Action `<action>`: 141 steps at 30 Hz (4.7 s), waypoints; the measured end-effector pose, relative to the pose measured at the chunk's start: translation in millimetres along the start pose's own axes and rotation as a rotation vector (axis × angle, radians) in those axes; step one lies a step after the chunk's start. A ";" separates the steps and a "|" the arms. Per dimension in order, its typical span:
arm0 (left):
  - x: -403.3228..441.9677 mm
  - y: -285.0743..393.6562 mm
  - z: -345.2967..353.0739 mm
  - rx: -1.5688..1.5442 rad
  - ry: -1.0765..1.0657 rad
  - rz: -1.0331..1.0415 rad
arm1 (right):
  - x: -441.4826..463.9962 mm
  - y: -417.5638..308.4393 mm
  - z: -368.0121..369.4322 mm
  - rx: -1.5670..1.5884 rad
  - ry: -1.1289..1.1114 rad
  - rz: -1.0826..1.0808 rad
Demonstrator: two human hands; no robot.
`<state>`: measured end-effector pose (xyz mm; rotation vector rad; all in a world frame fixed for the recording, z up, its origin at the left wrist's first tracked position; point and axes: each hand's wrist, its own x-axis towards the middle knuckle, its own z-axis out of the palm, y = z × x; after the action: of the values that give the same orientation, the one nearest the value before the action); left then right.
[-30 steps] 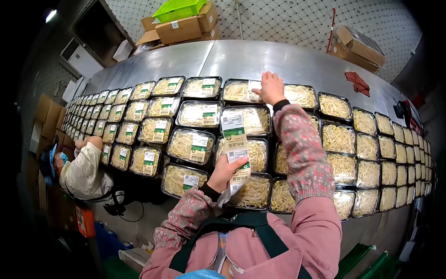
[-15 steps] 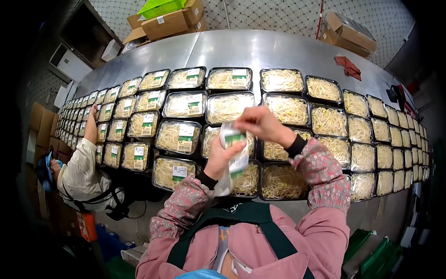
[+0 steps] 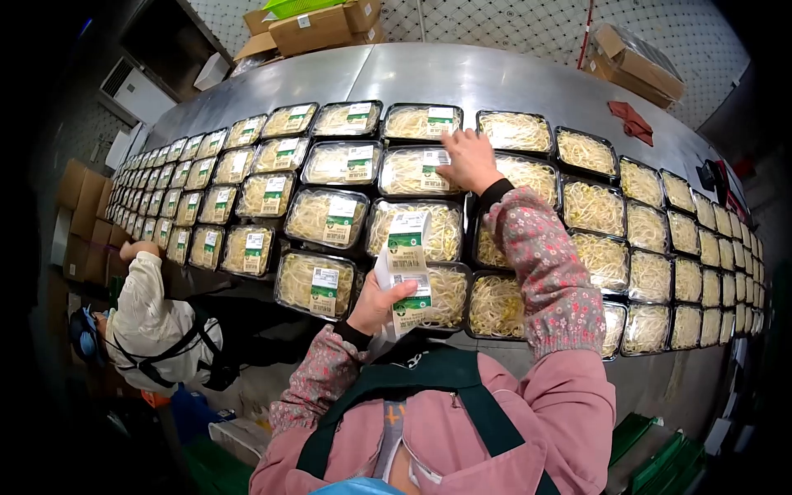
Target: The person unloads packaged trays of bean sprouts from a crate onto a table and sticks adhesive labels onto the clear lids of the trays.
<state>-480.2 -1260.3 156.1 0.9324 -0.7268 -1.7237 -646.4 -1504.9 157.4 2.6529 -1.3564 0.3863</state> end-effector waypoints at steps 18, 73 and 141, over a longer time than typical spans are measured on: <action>-37.3 -16.4 20.3 0.301 0.120 0.214 | -136.3 -90.2 -99.0 0.981 0.020 -0.255; -189.3 -148.3 58.6 0.263 0.074 0.195 | -296.7 -125.6 -140.6 1.464 -0.366 -0.018; -82.6 -162.8 152.3 -0.092 0.254 0.300 | -204.7 128.8 -93.6 1.279 -0.336 0.213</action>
<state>-672.4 -1124.3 123.1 0.9080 -0.5816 -1.3362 -881.1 -1399.3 188.8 3.6494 -1.9360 1.2257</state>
